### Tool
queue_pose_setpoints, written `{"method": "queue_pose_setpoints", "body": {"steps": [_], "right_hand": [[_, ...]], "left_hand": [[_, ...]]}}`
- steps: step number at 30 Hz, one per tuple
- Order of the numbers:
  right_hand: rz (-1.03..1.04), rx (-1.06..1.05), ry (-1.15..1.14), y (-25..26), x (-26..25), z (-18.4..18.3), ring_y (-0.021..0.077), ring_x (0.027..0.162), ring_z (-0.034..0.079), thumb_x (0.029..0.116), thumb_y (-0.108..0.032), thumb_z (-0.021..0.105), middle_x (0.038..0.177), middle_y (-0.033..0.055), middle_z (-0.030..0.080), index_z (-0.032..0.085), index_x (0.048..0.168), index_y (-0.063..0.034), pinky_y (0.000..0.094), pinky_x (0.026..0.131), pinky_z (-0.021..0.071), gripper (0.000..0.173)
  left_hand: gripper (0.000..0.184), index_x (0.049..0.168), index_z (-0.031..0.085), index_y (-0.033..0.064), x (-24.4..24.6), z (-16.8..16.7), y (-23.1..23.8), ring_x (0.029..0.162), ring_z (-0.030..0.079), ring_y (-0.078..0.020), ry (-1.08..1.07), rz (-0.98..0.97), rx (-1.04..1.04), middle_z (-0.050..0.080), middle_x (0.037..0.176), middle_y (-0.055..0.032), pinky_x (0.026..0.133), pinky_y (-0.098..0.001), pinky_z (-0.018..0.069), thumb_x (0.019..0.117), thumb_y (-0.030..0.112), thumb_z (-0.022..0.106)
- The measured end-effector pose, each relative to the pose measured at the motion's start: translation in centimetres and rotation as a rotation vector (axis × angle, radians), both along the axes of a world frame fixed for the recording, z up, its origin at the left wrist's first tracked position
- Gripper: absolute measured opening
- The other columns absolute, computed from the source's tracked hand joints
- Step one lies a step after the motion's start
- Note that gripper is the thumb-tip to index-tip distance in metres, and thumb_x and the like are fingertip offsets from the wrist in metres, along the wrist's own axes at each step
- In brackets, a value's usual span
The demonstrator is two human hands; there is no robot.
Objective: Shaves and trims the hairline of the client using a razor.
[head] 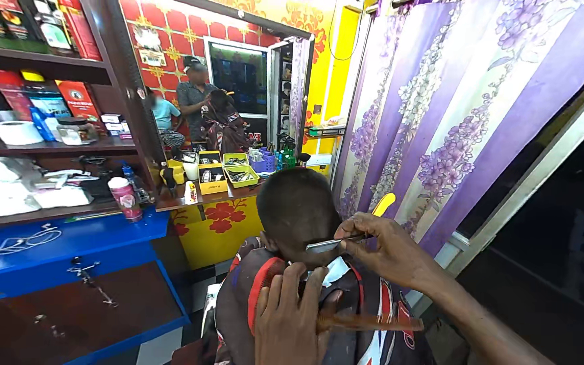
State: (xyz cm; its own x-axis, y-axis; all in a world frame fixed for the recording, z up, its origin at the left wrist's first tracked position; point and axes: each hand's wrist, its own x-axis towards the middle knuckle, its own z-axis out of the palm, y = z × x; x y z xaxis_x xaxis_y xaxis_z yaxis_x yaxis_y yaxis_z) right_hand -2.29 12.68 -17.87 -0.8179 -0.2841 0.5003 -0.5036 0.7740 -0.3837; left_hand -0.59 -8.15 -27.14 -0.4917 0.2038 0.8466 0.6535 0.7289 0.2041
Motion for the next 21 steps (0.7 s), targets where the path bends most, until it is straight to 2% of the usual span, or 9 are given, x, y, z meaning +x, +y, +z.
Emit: {"method": "queue_pose_setpoints", "body": {"steps": [4,8,13,17,19,21], "right_hand": [[0.038,0.084,0.029,-0.1,-0.5,-0.4,0.0026,0.091,0.065,0.0926,-0.023,0.067,0.095,-0.0093,0.069,0.074,0.098,-0.0193,0.0270,0.079,0.0566,0.010],[0.128,0.165,-0.026,0.3,0.2,-0.3,0.0040,0.093,0.065,0.0913,-0.023,0.067,0.094,-0.0101,0.069,0.074,0.094,-0.0205,0.0325,0.083,0.0538,0.008],[0.106,0.160,0.078,0.0,0.6,-0.7,0.0055,0.099,0.064,0.0923,-0.026,0.066,0.098,-0.0105,0.068,0.074,0.099,-0.0216,0.0359,0.086,0.0518,0.011],[0.141,0.271,0.156,0.0,1.1,-1.0,0.0066,0.092,0.064,0.0916,-0.026,0.065,0.092,-0.0101,0.067,0.074,0.098,-0.0217,0.0354,0.084,0.0502,0.012],[0.140,0.233,0.177,0.1,1.3,-1.0,0.0053,0.094,0.063,0.0930,-0.026,0.065,0.094,-0.0108,0.068,0.074,0.099,-0.0217,0.0345,0.085,0.0492,0.012],[0.126,0.105,0.193,0.3,1.5,-0.8,0.0034,0.098,0.064,0.0944,-0.026,0.065,0.099,-0.0118,0.069,0.074,0.102,-0.0214,0.0319,0.087,0.0521,0.013]], "left_hand": [[0.033,0.109,0.076,0.0226,0.5,-0.7,-0.5,0.085,0.061,-0.0211,-0.007,-0.022,0.018,0.067,0.105,-0.0092,0.071,-0.0350,0.0447,0.1016,0.047,0.057],[0.029,0.111,0.076,0.0235,1.3,-1.4,-0.7,0.089,0.060,-0.0216,-0.016,-0.015,0.037,0.065,0.106,-0.0118,0.073,-0.0348,0.0449,0.1017,0.044,0.058],[0.027,0.111,0.075,0.0247,1.6,-2.2,-0.5,0.092,0.059,-0.0204,-0.002,-0.001,0.078,0.063,0.107,-0.0117,0.077,-0.0334,0.0437,0.1015,0.044,0.059],[0.027,0.113,0.075,0.0257,1.6,-2.5,-0.6,0.092,0.059,-0.0202,0.002,0.006,0.081,0.063,0.107,-0.0115,0.076,-0.0332,0.0442,0.1014,0.044,0.058],[0.027,0.114,0.074,0.0256,1.7,-2.6,-0.5,0.092,0.059,-0.0202,-0.005,0.007,0.081,0.062,0.108,-0.0113,0.076,-0.0336,0.0441,0.1016,0.044,0.058],[0.028,0.113,0.074,0.0252,1.7,-2.5,-0.5,0.092,0.058,-0.0196,-0.003,0.010,0.082,0.063,0.108,-0.0106,0.076,-0.0336,0.0434,0.1021,0.044,0.056]]}}
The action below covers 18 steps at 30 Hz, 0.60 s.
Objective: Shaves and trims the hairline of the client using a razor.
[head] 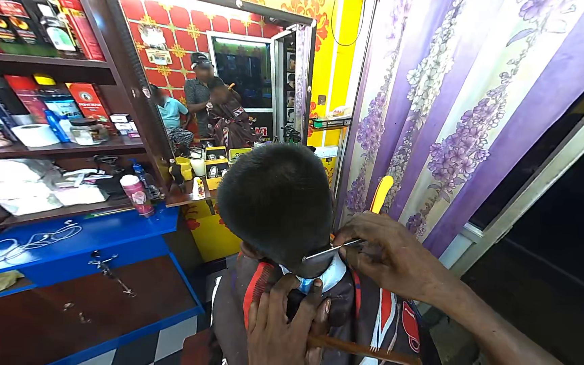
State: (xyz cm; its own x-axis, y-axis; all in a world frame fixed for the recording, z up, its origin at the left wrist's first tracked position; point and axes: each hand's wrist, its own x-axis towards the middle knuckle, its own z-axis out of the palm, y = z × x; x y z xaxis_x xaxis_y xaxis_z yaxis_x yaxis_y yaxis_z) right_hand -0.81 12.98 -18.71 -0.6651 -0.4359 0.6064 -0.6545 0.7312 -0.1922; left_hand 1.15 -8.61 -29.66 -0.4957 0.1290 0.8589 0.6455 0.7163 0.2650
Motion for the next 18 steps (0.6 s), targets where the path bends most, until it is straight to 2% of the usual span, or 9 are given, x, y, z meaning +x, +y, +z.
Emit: {"method": "queue_pose_setpoints", "body": {"steps": [4,6,8,9,12,14,15,16,18], "right_hand": [[0.023,-0.371,-0.059,1.3,0.7,-0.5,0.0072,0.099,0.067,0.0974,-0.022,0.064,0.110,-0.0057,0.070,0.073,0.112,-0.0155,0.0257,0.081,0.0598,0.018],[0.044,-0.477,-0.074,2.5,0.6,-1.1,0.0099,0.098,0.068,0.0981,-0.020,0.063,0.111,-0.0033,0.071,0.075,0.112,-0.0135,0.0257,0.080,0.0597,0.019],[0.064,-0.531,-0.100,3.8,0.0,-1.6,0.0106,0.097,0.068,0.0980,-0.019,0.064,0.108,-0.0021,0.071,0.075,0.109,-0.0125,0.0254,0.079,0.0590,0.016],[0.073,-0.545,-0.116,4.3,-0.4,-1.7,0.0101,0.096,0.067,0.0979,-0.019,0.064,0.107,-0.0024,0.071,0.074,0.108,-0.0129,0.0245,0.079,0.0586,0.016],[0.185,-0.556,-0.131,5.6,-2.1,-2.5,0.0106,0.099,0.067,0.0978,-0.016,0.064,0.109,-0.0022,0.070,0.073,0.110,-0.0125,0.0247,0.081,0.0592,0.016],[0.293,-0.546,-0.104,6.1,-3.4,-3.2,0.0095,0.100,0.068,0.0978,-0.019,0.065,0.110,-0.0040,0.070,0.073,0.110,-0.0153,0.0252,0.081,0.0605,0.015],[0.339,-0.551,-0.102,6.2,-3.9,-3.6,0.0095,0.103,0.067,0.0977,-0.020,0.066,0.111,-0.0050,0.070,0.074,0.110,-0.0171,0.0265,0.085,0.0606,0.015],[0.366,-0.570,-0.104,6.4,-4.2,-4.0,0.0089,0.103,0.068,0.0975,-0.021,0.066,0.110,-0.0061,0.070,0.075,0.110,-0.0187,0.0267,0.086,0.0609,0.015],[0.396,-0.642,-0.129,6.5,-4.5,-4.8,0.0082,0.099,0.069,0.0975,-0.022,0.067,0.108,-0.0058,0.071,0.075,0.109,-0.0193,0.0252,0.081,0.0621,0.014]], "left_hand": [[0.028,0.113,0.074,0.0222,-0.3,0.3,0.2,0.092,0.059,-0.0199,0.043,-0.009,-0.042,0.068,0.121,-0.0052,0.076,-0.0361,0.0408,0.1036,0.039,0.054],[0.026,0.107,0.074,0.0201,-0.6,0.8,0.6,0.088,0.060,-0.0185,0.071,-0.001,-0.052,0.072,0.120,-0.0010,0.075,-0.0367,0.0398,0.1026,0.037,0.055],[0.025,0.103,0.073,0.0203,-0.5,1.6,1.1,0.087,0.061,-0.0171,0.060,0.016,-0.040,0.073,0.112,0.0001,0.075,-0.0360,0.0411,0.1017,0.039,0.057],[0.028,0.105,0.072,0.0195,-0.3,1.9,1.4,0.088,0.061,-0.0177,0.042,0.031,-0.042,0.072,0.109,-0.0014,0.075,-0.0364,0.0412,0.1016,0.043,0.057],[0.045,0.125,0.070,0.0157,0.4,2.3,2.6,0.091,0.063,-0.0228,-0.012,0.149,-0.085,0.071,0.109,-0.0081,0.075,-0.0409,0.0435,0.1000,0.052,0.059],[0.040,0.120,0.073,0.0199,0.5,2.3,3.5,0.088,0.061,-0.0204,-0.010,0.238,-0.075,0.070,0.105,-0.0071,0.074,-0.0396,0.0416,0.1008,0.052,0.059],[0.036,0.117,0.073,0.0215,0.6,2.2,4.0,0.089,0.062,-0.0189,-0.011,0.276,-0.061,0.070,0.105,-0.0060,0.075,-0.0386,0.0414,0.1008,0.050,0.059],[0.034,0.116,0.074,0.0215,0.8,2.2,4.4,0.090,0.062,-0.0180,-0.017,0.297,-0.043,0.070,0.105,-0.0057,0.076,-0.0384,0.0422,0.1005,0.049,0.061],[0.028,0.110,0.076,0.0215,1.1,2.5,4.6,0.094,0.064,-0.0153,-0.053,0.291,-0.001,0.071,0.104,-0.0036,0.079,-0.0377,0.0476,0.0997,0.045,0.063]]}}
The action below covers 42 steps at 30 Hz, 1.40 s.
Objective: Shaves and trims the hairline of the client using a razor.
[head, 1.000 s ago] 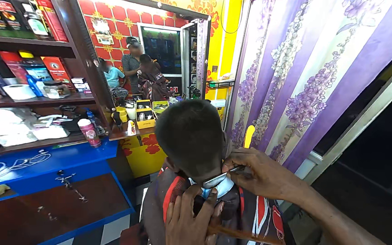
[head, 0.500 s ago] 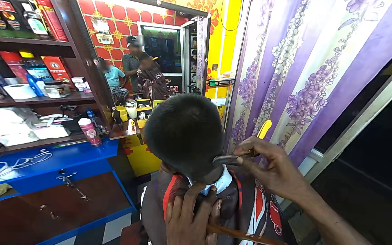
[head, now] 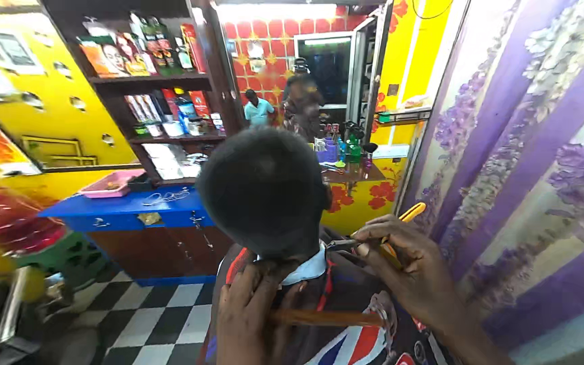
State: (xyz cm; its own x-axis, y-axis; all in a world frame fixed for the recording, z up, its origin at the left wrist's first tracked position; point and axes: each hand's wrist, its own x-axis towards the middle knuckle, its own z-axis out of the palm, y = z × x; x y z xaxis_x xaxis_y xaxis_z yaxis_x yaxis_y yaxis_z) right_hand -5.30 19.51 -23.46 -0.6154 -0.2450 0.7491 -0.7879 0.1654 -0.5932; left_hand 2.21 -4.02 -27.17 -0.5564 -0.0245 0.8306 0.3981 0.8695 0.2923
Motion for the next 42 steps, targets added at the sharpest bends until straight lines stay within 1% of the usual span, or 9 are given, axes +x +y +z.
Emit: {"method": "queue_pose_setpoints", "body": {"steps": [4,10,14,18,21,24,30,36,42], "right_hand": [[0.082,-0.054,-0.011,0.5,-0.7,0.2,0.0089,0.101,0.069,0.0984,-0.019,0.066,0.106,-0.0015,0.073,0.076,0.106,-0.0130,0.0272,0.085,0.0607,0.015],[0.198,-0.088,-0.005,0.1,1.4,0.8,0.0116,0.102,0.069,0.0967,-0.010,0.066,0.106,0.0063,0.072,0.075,0.105,-0.0038,0.0282,0.089,0.0594,0.014],[0.039,0.043,0.038,-0.1,2.0,1.1,0.0050,0.098,0.069,0.0974,-0.022,0.065,0.104,-0.0073,0.072,0.077,0.106,-0.0180,0.0265,0.083,0.0605,0.016],[-0.083,0.280,0.096,-1.8,1.1,2.1,0.0028,0.095,0.066,0.0950,-0.028,0.064,0.101,-0.0132,0.070,0.077,0.107,-0.0262,0.0294,0.079,0.0584,0.017],[-0.155,0.405,0.149,-3.3,0.2,2.7,0.0094,0.091,0.066,0.0939,-0.026,0.065,0.097,-0.0101,0.070,0.077,0.105,-0.0251,0.0394,0.076,0.0533,0.017],[-0.193,0.503,0.176,-3.7,-0.7,3.1,0.0159,0.088,0.067,0.0940,-0.022,0.066,0.093,-0.0045,0.070,0.076,0.104,-0.0214,0.0434,0.075,0.0527,0.014],[-0.089,0.630,0.045,-3.0,0.3,2.8,0.0095,0.087,0.064,0.0931,-0.027,0.063,0.090,-0.0090,0.068,0.074,0.101,-0.0232,0.0402,0.077,0.0507,0.014],[-0.135,0.502,-0.032,-2.3,-1.2,2.2,0.0083,0.084,0.065,0.0958,-0.024,0.065,0.091,-0.0066,0.068,0.073,0.106,-0.0202,0.0348,0.074,0.0551,0.014],[0.068,0.523,-0.168,-1.8,-1.2,1.2,0.0043,0.089,0.065,0.0960,-0.026,0.062,0.096,-0.0083,0.070,0.074,0.104,-0.0205,0.0313,0.080,0.0535,0.016]], "left_hand": [[0.023,0.099,0.074,0.0144,0.1,0.2,0.7,0.098,0.065,-0.0183,-0.008,-0.051,0.057,0.070,0.101,-0.0085,0.085,-0.0392,0.0505,0.1001,0.035,0.066],[0.019,0.101,0.070,0.0158,1.3,-0.3,1.9,0.099,0.061,-0.0163,0.102,-0.034,0.019,0.069,0.106,-0.0054,0.088,-0.0349,0.0447,0.1032,0.033,0.062],[0.017,0.107,0.070,0.0235,3.0,-2.0,2.1,0.101,0.062,-0.0086,0.124,0.029,0.029,0.068,0.110,0.0035,0.086,-0.0298,0.0459,0.1046,0.036,0.058],[0.019,0.107,0.069,0.0235,2.7,-1.9,2.1,0.095,0.062,-0.0093,0.141,0.063,-0.001,0.070,0.109,0.0034,0.080,-0.0303,0.0438,0.1060,0.035,0.054],[0.020,0.107,0.068,0.0231,2.6,-1.8,2.3,0.095,0.062,-0.0105,0.133,0.055,-0.011,0.069,0.109,0.0028,0.079,-0.0311,0.0446,0.1067,0.035,0.051],[0.022,0.108,0.067,0.0239,2.5,-1.9,2.5,0.093,0.062,-0.0112,0.139,0.054,-0.022,0.069,0.108,0.0025,0.077,-0.0312,0.0442,0.1071,0.037,0.050],[0.024,0.108,0.067,0.0233,2.3,-2.0,2.6,0.092,0.061,-0.0123,0.127,0.043,-0.011,0.068,0.109,0.0020,0.076,-0.0315,0.0427,0.1078,0.038,0.049],[0.023,0.108,0.066,0.0235,2.1,-1.9,2.5,0.091,0.061,-0.0112,0.122,0.040,-0.024,0.068,0.110,0.0026,0.076,-0.0310,0.0417,0.1078,0.039,0.048],[0.024,0.107,0.066,0.0228,2.0,-1.7,2.4,0.093,0.060,-0.0109,0.106,0.042,-0.041,0.068,0.111,0.0018,0.077,-0.0309,0.0418,0.1081,0.038,0.048]]}}
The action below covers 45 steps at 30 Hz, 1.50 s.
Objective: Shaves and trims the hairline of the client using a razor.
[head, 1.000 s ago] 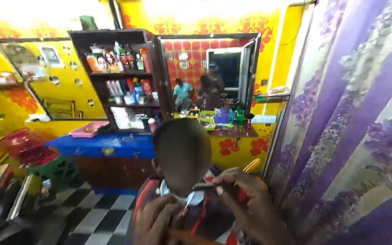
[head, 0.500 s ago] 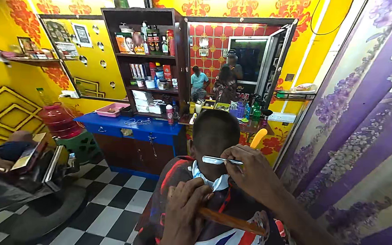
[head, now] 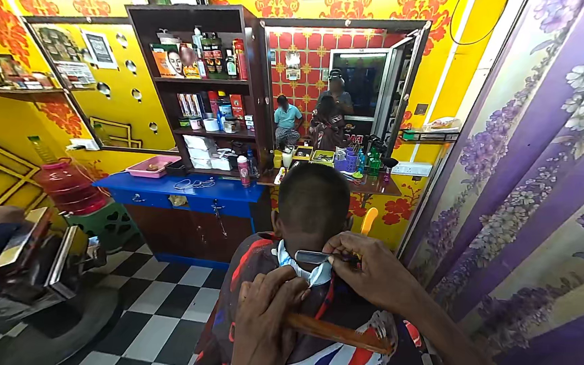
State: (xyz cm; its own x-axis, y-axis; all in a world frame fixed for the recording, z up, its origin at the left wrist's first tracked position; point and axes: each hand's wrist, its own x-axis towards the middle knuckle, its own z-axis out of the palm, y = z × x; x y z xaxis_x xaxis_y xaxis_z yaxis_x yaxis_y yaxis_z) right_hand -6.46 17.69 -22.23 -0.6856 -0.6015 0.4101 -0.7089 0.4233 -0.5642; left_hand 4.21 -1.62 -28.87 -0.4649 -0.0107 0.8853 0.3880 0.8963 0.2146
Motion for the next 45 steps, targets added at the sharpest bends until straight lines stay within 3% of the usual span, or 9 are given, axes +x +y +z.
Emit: {"method": "queue_pose_setpoints", "body": {"steps": [7,10,14,20,29,34,38,42,45], "right_hand": [[-0.032,-0.141,-0.041,0.4,-1.5,-1.6,0.0039,0.087,0.066,0.0944,-0.024,0.066,0.096,-0.0075,0.070,0.073,0.104,-0.0201,0.0277,0.076,0.0558,0.012],[0.075,-0.246,-0.068,0.7,-2.0,-2.4,0.0023,0.089,0.066,0.0944,-0.021,0.067,0.098,-0.0081,0.070,0.074,0.103,-0.0194,0.0243,0.078,0.0572,0.011],[0.033,-0.496,-0.262,1.1,-3.6,-3.6,0.0075,0.077,0.066,0.0954,-0.017,0.067,0.096,-0.0033,0.071,0.072,0.104,-0.0152,0.0249,0.066,0.0567,0.010],[0.050,-0.400,-0.253,0.9,-4.3,-4.7,0.0044,0.085,0.066,0.0947,-0.021,0.069,0.097,-0.0056,0.070,0.073,0.102,-0.0173,0.0247,0.074,0.0561,0.009],[0.327,-0.312,-0.251,1.8,-5.0,-5.0,0.0015,0.087,0.065,0.0945,-0.015,0.068,0.098,-0.0033,0.070,0.074,0.100,-0.0115,0.0187,0.077,0.0548,0.008],[0.172,-0.393,-0.219,1.5,-5.2,-5.4,0.0025,0.083,0.066,0.0919,-0.017,0.071,0.094,-0.0063,0.070,0.075,0.099,-0.0164,0.0213,0.071,0.0566,0.008],[0.307,-0.344,-0.210,2.4,-5.7,-5.2,0.0016,0.086,0.066,0.0927,-0.014,0.071,0.097,-0.0048,0.071,0.075,0.098,-0.0129,0.0200,0.076,0.0558,0.007],[0.144,-0.420,-0.261,2.5,-6.0,-6.1,0.0046,0.085,0.065,0.0939,-0.020,0.069,0.098,-0.0057,0.070,0.073,0.101,-0.0175,0.0228,0.072,0.0555,0.009],[0.187,-0.320,-0.299,2.8,-6.2,-6.1,0.0022,0.088,0.066,0.0948,-0.021,0.070,0.099,-0.0051,0.071,0.076,0.102,-0.0151,0.0209,0.079,0.0552,0.011]], "left_hand": [[0.021,0.106,0.067,0.0220,-0.3,0.8,-0.5,0.089,0.062,-0.0105,-0.058,-0.041,-0.091,0.072,0.123,0.0069,0.076,-0.0317,0.0413,0.1083,0.032,0.048],[0.025,0.108,0.066,0.0200,-0.4,1.9,0.2,0.091,0.062,-0.0108,-0.100,-0.020,-0.097,0.073,0.115,0.0035,0.076,-0.0308,0.0420,0.1076,0.039,0.049],[0.052,0.125,0.072,0.0146,-0.3,4.0,2.4,0.088,0.066,-0.0225,-0.244,0.140,-0.194,0.072,0.111,-0.0085,0.071,-0.0406,0.0486,0.1031,0.055,0.048],[0.033,0.113,0.075,0.0269,-0.6,3.4,2.7,0.082,0.059,-0.0177,-0.278,0.175,-0.236,0.067,0.111,-0.0077,0.070,-0.0355,0.0431,0.1052,0.047,0.050],[0.026,0.112,0.073,0.0290,-0.6,2.4,2.8,0.090,0.058,-0.0160,-0.263,0.124,-0.166,0.064,0.117,-0.0102,0.075,-0.0332,0.0416,0.1061,0.040,0.051],[0.026,0.113,0.073,0.0294,-0.8,2.2,3.0,0.091,0.057,-0.0153,-0.262,0.109,-0.154,0.064,0.118,-0.0092,0.077,-0.0336,0.0409,0.1064,0.041,0.051],[0.026,0.114,0.072,0.0301,-1.1,2.0,2.9,0.095,0.058,-0.0168,-0.254,0.115,-0.155,0.064,0.119,-0.0091,0.078,-0.0346,0.0413,0.1064,0.042,0.050],[0.027,0.114,0.072,0.0306,-1.2,1.9,3.1,0.095,0.059,-0.0164,-0.250,0.117,-0.154,0.064,0.120,-0.0093,0.078,-0.0342,0.0418,0.1067,0.042,0.049],[0.027,0.114,0.073,0.0303,-1.2,1.9,3.3,0.094,0.059,-0.0165,-0.246,0.122,-0.145,0.064,0.121,-0.0101,0.077,-0.0336,0.0423,0.1066,0.040,0.049]]}}
